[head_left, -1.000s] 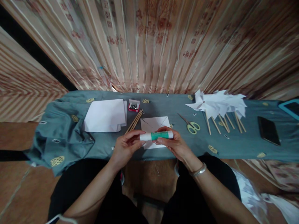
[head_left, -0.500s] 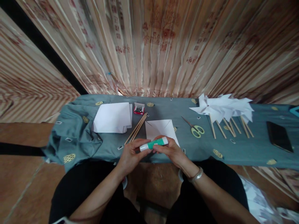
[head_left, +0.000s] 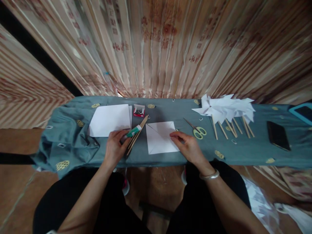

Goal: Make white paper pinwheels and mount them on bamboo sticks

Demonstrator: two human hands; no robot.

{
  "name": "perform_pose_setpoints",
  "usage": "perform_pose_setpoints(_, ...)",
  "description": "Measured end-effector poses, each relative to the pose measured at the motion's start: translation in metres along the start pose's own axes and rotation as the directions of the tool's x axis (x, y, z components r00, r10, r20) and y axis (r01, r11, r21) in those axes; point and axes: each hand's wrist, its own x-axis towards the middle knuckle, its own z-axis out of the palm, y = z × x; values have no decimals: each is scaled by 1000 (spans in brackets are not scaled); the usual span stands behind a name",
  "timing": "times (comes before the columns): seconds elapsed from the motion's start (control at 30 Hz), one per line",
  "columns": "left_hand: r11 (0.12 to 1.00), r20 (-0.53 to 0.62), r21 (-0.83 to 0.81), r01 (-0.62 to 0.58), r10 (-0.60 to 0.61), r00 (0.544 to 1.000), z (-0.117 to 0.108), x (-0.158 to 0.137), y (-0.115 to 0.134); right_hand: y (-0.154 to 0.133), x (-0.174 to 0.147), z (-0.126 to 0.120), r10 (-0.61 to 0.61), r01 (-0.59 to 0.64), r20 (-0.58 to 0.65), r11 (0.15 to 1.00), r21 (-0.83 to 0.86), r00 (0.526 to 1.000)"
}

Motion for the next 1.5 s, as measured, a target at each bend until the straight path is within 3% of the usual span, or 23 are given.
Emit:
perform_pose_setpoints(0.1,981,-47,100,-169,174,984,-1,-6,12,4,-10,0,-152,165,89,971,-172,984)
perform_pose_setpoints(0.17,941,-27,101,-324,328,944,0,-12,28,6,-18,4,-232,260,147,941,-217,962)
perform_pose_setpoints(0.27,863,171,-16,-505,500,849,11,-24,50,7,-29,13,-270,311,184,916,-252,945)
perform_pose_setpoints(0.4,846,302,-38,-532,517,801,32,-32,63,8,-38,22,-270,311,176,907,-285,947)
perform_pose_setpoints(0.73,805,306,8,-594,563,768,42,-26,67,10,-38,19,-251,302,192,902,-309,949)
perform_pose_setpoints(0.93,821,347,14,-571,531,773,50,-24,77,18,-36,2,-160,166,42,948,-273,986)
perform_pose_setpoints(1.1,797,362,24,-604,556,748,58,-22,84,24,-32,-9,-82,70,-44,972,-223,996)
perform_pose_setpoints(1.37,751,293,8,-660,629,720,56,-23,84,37,-31,-22,43,-43,-21,999,-26,999)
perform_pose_setpoints(1.5,754,267,-5,-657,634,726,48,-27,80,32,-31,-25,31,-40,140,997,67,990)
